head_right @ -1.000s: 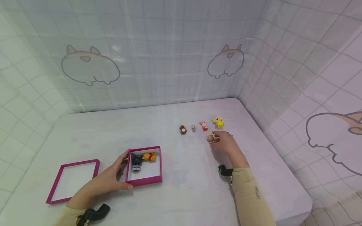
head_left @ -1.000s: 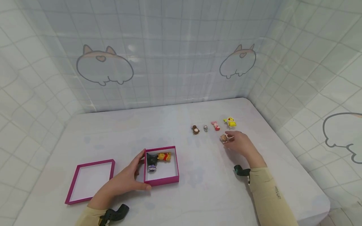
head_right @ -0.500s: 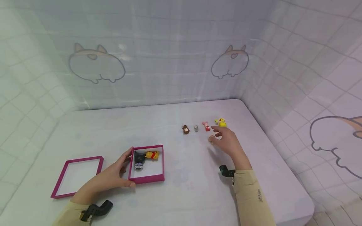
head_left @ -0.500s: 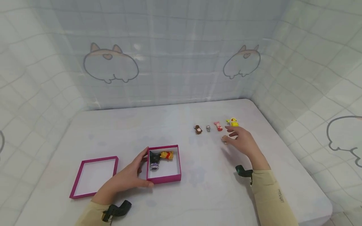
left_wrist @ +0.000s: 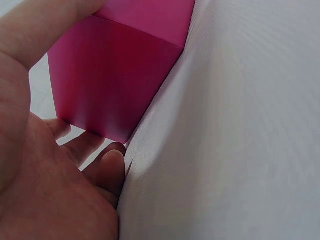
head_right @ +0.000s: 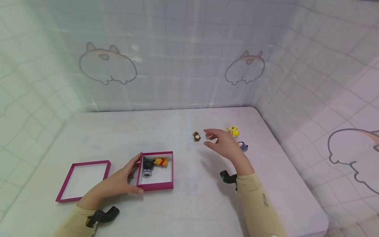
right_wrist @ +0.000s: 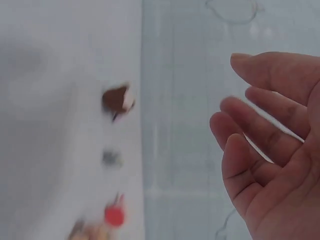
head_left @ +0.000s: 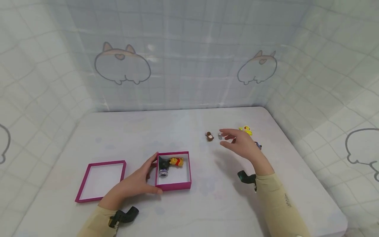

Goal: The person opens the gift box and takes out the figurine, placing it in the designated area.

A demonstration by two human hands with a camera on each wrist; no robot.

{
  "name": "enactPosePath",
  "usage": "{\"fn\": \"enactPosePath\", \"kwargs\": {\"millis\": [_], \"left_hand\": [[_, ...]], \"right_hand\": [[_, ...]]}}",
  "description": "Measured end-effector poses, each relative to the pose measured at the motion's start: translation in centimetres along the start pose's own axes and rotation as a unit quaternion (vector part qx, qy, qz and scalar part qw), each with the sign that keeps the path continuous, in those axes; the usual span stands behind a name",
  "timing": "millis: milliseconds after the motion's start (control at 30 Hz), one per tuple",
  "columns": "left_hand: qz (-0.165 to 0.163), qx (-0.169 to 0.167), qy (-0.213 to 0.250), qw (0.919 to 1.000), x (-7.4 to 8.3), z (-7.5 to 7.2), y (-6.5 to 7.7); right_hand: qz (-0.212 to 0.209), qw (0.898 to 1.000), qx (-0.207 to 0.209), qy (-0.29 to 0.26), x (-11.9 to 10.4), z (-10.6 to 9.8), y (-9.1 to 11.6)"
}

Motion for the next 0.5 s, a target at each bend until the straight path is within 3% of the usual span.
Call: {"fn": "enactPosePath", "kwargs": {"millis": [233, 500], "left_hand": [[-0.009, 0.008, -0.005, 0.9999, 0.0, -0.2, 0.2], [-0.004, 0.008, 0.003, 1.0, -0.2, 0.0, 0.5]], "right_hand": [[-0.077, 0.997, -0.027, -0.007, -4.8, 2.4, -2.0], [-0.128, 0.988, -0.088, 0.011, -9.2, 6.2, -3.0]]}}
Point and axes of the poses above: each hand's wrist, its own y-axis away from the middle knuckle, its own z-axis out of the palm, x = y × z, the point moved 7 cm from there along -y, towards the middle knuckle, and after that the axes turned 2 degrees about y, right-handed, at the moved point
